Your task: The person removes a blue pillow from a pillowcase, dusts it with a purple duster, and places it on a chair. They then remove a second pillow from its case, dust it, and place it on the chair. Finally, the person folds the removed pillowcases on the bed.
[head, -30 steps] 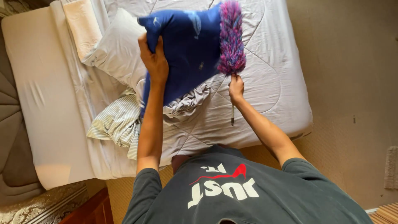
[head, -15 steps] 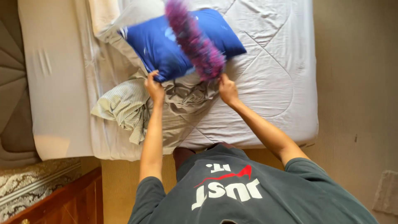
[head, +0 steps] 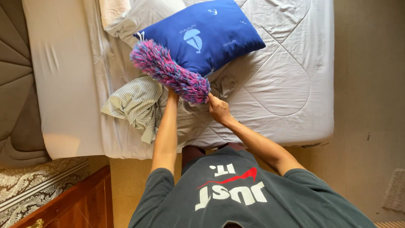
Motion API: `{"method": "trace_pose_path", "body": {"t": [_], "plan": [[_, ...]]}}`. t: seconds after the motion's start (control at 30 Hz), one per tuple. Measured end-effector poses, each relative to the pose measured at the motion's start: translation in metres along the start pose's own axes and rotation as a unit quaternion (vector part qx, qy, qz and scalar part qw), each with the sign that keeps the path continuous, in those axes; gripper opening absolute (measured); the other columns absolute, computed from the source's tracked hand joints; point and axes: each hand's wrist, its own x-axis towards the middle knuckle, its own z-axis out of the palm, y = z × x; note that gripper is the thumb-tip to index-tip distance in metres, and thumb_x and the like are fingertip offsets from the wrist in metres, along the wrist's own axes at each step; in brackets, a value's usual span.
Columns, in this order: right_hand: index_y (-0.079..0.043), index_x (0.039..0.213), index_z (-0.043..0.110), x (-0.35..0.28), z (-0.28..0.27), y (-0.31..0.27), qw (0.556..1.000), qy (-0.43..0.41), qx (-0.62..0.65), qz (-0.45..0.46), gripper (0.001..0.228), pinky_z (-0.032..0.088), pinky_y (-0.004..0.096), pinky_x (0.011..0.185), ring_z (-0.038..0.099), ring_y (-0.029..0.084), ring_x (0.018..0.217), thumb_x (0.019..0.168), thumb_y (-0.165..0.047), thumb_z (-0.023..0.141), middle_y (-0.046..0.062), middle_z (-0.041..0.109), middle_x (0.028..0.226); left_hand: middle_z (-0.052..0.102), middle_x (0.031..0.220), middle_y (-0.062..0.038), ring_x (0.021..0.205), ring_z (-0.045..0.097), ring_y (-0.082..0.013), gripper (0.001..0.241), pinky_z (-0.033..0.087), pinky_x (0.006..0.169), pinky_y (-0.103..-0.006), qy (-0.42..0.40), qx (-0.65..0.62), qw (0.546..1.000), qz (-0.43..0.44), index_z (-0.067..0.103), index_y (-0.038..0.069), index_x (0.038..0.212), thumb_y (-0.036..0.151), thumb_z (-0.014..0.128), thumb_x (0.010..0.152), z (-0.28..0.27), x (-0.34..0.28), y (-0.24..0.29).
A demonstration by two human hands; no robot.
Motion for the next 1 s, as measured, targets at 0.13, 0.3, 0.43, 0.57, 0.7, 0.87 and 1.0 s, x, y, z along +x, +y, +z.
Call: {"method": "trace_pose_path", "body": {"t": [0.13,0.3,0.43,0.57,0.7,0.87,1.0], "plan": [[-0.019,0.133,0.063,0.021,-0.003,0.057,0.999,0.031,-0.033,-0.002,0.039,0.057,0.054,0.062,0.072,0.037,0.075,0.095,-0.016,0.057,0.015,0.071,0.081,0.060,0.097,0.002,0.092,0.060,-0.0137,0.015,0.049,0.084,-0.0280,-0.093,-0.406,0.898,0.143,0.056,0.018,0.104,0.026,0.043,0.105,0.006,0.068,-0.068],[-0.010,0.137,0.060,0.049,-0.031,0.174,0.964,-0.070,-0.085,0.242,0.041,0.058,0.062,0.071,0.073,0.052,0.086,0.101,-0.014,0.042,0.033,0.072,0.084,0.063,0.094,-0.007,0.088,0.062,-0.0255,0.023,0.050,0.084,-0.0357,-0.184,-0.728,0.615,0.240,0.060,0.018,0.109,0.041,0.058,0.107,0.026,0.111,-0.152],[-0.001,0.108,0.062,0.064,-0.022,0.140,0.965,-0.012,0.012,0.262,0.024,0.053,0.066,0.073,0.070,0.057,0.089,0.095,-0.009,0.044,0.036,0.069,0.083,0.069,0.097,-0.004,0.096,0.069,-0.0279,0.022,0.052,0.087,-0.0371,-0.225,-0.703,0.647,0.191,0.061,0.023,0.109,0.044,0.059,0.106,0.060,0.067,-0.138],[-0.015,0.096,0.064,0.047,-0.059,0.004,0.998,0.039,0.056,0.001,0.007,0.052,0.056,0.057,0.070,0.044,0.072,0.095,-0.015,0.057,0.017,0.068,0.075,0.069,0.103,-0.010,0.100,0.067,-0.0305,0.018,0.050,0.091,-0.0425,-0.219,-0.750,0.597,0.180,0.062,0.016,0.112,0.032,0.059,0.105,0.017,0.059,-0.144],[-0.019,0.090,0.063,0.033,-0.059,0.032,0.988,0.070,0.079,-0.112,0.005,0.053,0.044,0.052,0.069,0.035,0.066,0.092,-0.014,0.065,0.009,0.064,0.069,0.068,0.124,-0.020,0.115,0.064,-0.0300,0.027,0.046,0.105,-0.0476,-0.204,-0.836,0.465,0.208,0.063,0.005,0.129,0.005,0.058,0.102,-0.040,0.074,-0.178],[-0.005,0.111,0.062,0.014,-0.027,0.195,0.987,-0.044,-0.115,0.101,0.021,0.051,0.058,0.067,0.068,0.046,0.081,0.101,-0.017,0.048,0.023,0.067,0.087,0.063,0.102,-0.012,0.100,0.059,-0.0306,0.026,0.047,0.092,-0.0420,-0.173,-0.749,0.608,0.198,0.061,0.010,0.115,0.035,0.061,0.107,0.080,0.101,-0.172],[-0.003,0.096,0.073,0.022,-0.001,0.180,0.964,-0.079,-0.253,0.002,0.021,0.060,0.049,0.073,0.075,0.041,0.087,0.098,-0.005,0.052,0.017,0.068,0.091,0.070,0.108,-0.010,0.108,0.067,-0.0375,0.024,0.051,0.095,-0.0473,-0.221,-0.689,0.659,0.204,0.059,0.020,0.115,0.043,0.056,0.107,0.126,0.075,-0.132]]}}
